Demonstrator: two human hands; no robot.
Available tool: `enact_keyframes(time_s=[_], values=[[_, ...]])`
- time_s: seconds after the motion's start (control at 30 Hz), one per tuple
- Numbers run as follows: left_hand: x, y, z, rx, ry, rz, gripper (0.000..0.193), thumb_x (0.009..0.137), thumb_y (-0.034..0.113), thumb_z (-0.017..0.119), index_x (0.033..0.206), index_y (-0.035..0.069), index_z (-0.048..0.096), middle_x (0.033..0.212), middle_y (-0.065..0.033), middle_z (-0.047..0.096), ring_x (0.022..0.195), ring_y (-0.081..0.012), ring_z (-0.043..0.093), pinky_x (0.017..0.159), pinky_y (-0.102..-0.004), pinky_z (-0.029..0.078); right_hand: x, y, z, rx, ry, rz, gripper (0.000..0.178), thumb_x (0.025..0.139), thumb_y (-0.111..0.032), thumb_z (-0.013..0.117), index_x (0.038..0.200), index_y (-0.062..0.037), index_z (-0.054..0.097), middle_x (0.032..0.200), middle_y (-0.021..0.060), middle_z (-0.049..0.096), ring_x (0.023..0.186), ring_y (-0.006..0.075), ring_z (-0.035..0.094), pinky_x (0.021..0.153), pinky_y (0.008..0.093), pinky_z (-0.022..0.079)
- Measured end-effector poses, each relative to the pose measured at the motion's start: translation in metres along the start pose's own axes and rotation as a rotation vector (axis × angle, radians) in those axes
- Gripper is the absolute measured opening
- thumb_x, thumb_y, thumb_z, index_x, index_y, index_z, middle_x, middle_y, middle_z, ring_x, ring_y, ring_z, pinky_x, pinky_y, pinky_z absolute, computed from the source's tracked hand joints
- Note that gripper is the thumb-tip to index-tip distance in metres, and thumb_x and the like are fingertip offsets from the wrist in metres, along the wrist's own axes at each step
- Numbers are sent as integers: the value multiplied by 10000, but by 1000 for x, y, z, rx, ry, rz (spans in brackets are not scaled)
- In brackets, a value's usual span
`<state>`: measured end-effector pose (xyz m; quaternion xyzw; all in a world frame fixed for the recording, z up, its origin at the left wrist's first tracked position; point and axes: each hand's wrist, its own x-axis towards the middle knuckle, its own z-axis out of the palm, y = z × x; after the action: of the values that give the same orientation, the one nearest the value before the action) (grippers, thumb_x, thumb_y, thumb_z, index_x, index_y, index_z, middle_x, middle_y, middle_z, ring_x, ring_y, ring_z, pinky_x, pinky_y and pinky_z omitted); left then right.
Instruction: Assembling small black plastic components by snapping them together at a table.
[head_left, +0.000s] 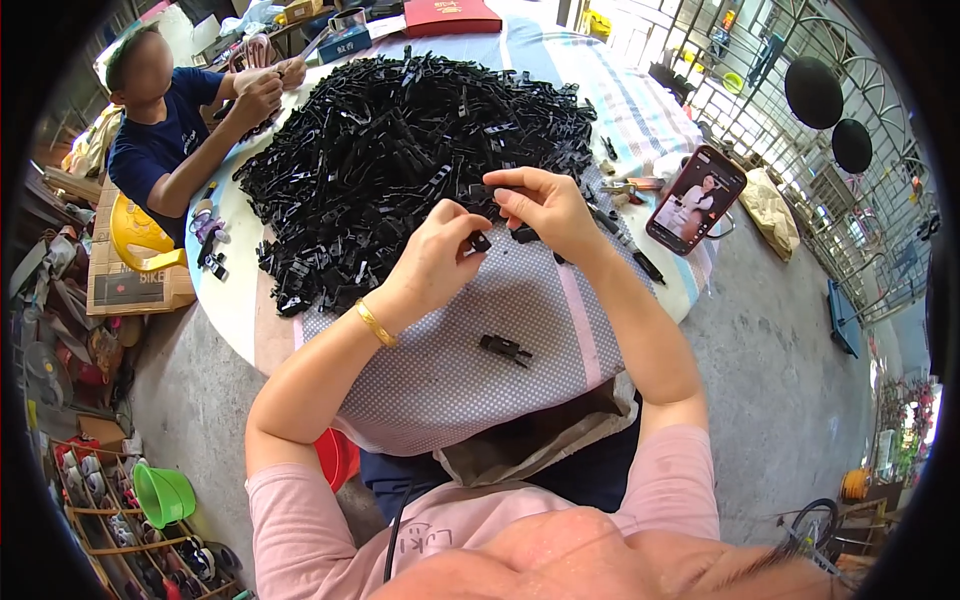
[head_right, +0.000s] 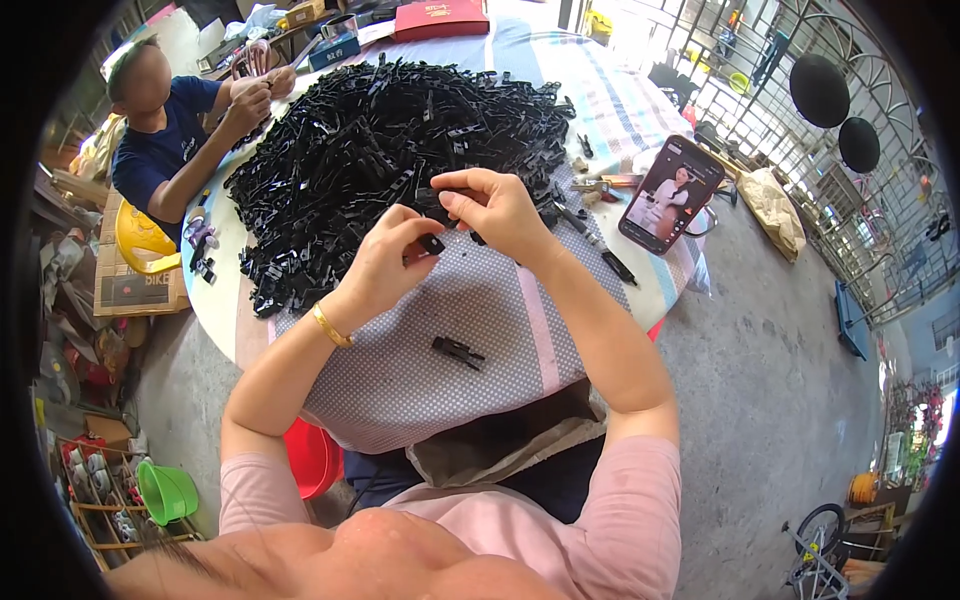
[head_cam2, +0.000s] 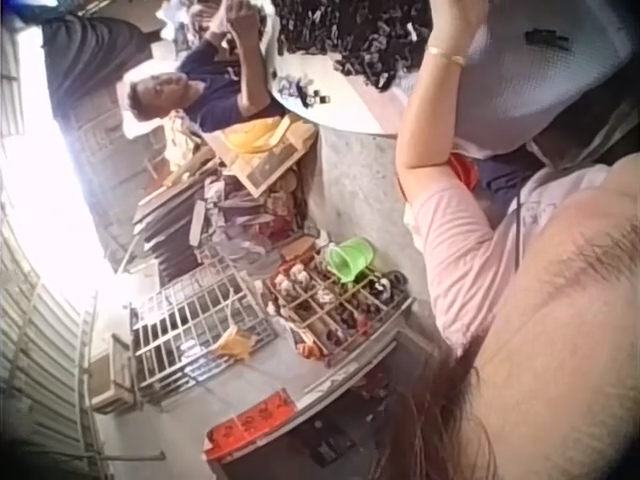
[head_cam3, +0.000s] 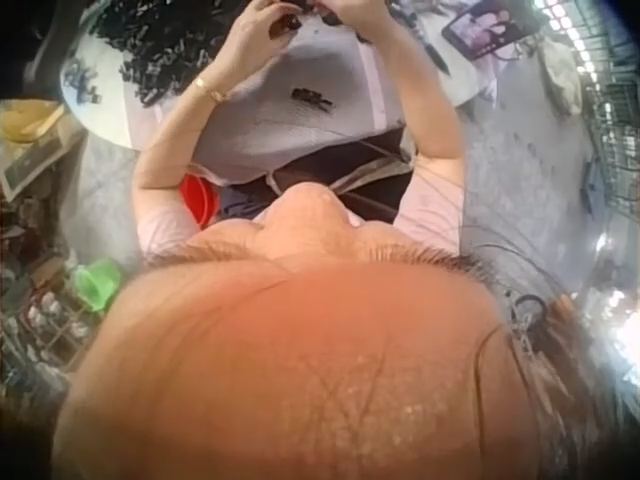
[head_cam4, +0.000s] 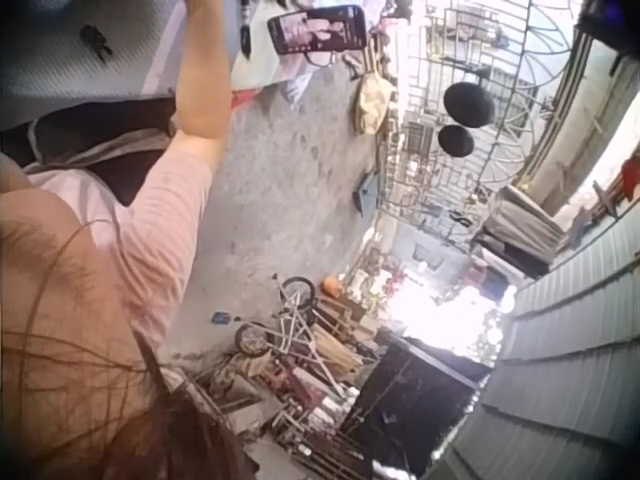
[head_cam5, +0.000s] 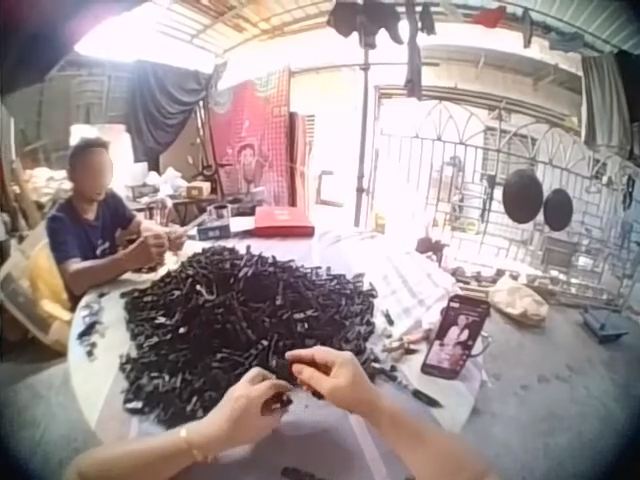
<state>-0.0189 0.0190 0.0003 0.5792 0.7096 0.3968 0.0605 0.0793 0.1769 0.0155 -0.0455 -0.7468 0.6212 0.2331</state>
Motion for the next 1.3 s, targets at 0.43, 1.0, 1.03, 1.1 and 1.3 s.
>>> enact_keyframes(time_s=[0.43,1.0,1.03,1.1,1.3], values=[[-4,8,-13,-147,384,42,506,681,-46,697,1142,42,508,870,-98,656,718,-155,640,649,-255,526,-13,-8,22,-301,-102,-451,247,762,18,631,1009,1,635,833,71,612,695,137,589,588,233,469],[-7,-1,-6,-519,296,-104,385,774,-31,628,1152,10,567,921,-82,653,807,-100,611,712,-218,515,-11,-6,18,-542,-34,-492,188,777,-39,624,961,-14,650,744,70,581,639,164,561,552,266,454],[-8,1,-6,-522,271,-107,401,792,-20,618,1185,5,538,951,-97,643,827,-105,609,728,-219,511,-11,-6,18,-624,18,-548,188,772,-39,630,958,-16,651,738,72,578,642,172,566,550,271,456],[-7,4,-11,-481,274,-131,403,795,-20,616,1189,7,535,951,-95,643,836,-106,611,730,-221,511,-12,-7,19,-619,16,-523,179,770,-41,632,945,-16,654,757,71,587,660,175,579,561,268,462],[-6,7,-16,-531,288,-123,504,798,-43,604,1272,56,465,907,-92,660,798,-100,621,724,-230,509,-10,-8,17,-94,-86,-186,357,772,-87,676,1096,19,570,957,73,590,880,132,580,725,241,498]])
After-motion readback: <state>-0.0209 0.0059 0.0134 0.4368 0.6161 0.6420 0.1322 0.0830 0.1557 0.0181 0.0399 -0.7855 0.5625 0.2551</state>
